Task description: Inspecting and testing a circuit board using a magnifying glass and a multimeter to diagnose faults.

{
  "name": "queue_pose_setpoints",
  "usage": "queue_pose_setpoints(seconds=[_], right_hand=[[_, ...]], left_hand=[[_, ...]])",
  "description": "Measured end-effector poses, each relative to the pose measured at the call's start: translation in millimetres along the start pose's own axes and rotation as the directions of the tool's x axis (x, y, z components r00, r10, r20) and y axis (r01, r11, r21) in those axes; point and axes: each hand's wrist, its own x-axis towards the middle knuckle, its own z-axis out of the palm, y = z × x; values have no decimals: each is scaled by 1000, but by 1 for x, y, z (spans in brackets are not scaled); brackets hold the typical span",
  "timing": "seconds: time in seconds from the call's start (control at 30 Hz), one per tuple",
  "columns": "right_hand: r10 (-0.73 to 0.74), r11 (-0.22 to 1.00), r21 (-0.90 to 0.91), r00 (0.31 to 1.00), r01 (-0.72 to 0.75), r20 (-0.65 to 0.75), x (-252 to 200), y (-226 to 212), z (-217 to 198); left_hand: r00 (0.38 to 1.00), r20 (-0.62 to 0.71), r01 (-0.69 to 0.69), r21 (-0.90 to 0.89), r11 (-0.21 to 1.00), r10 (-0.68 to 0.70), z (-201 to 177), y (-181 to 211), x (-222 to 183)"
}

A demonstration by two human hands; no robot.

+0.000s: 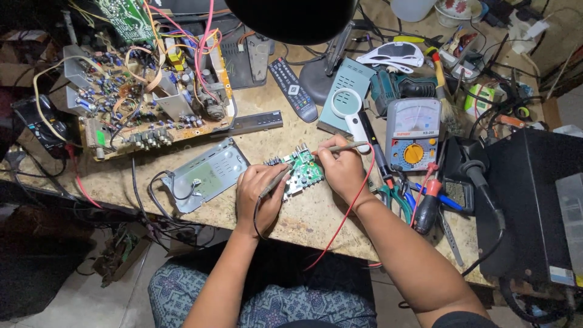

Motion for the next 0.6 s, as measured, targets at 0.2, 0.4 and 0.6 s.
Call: queue_pose_setpoints(seconds=[0.2, 0.4, 0.6], right_hand=[[31, 996, 84, 999, -32, 17, 0, -3, -1], [31, 998, 52, 999, -31, 16, -4, -8, -5], [76, 996, 47, 996, -78, 48, -4, -13, -3]], left_hand=[[996, 75, -51, 52, 997, 47, 4, -3, 0], [994, 62, -99, 113, 989, 93, 16, -18, -7], [990, 27, -140, 188, 972, 137, 20, -15, -7]])
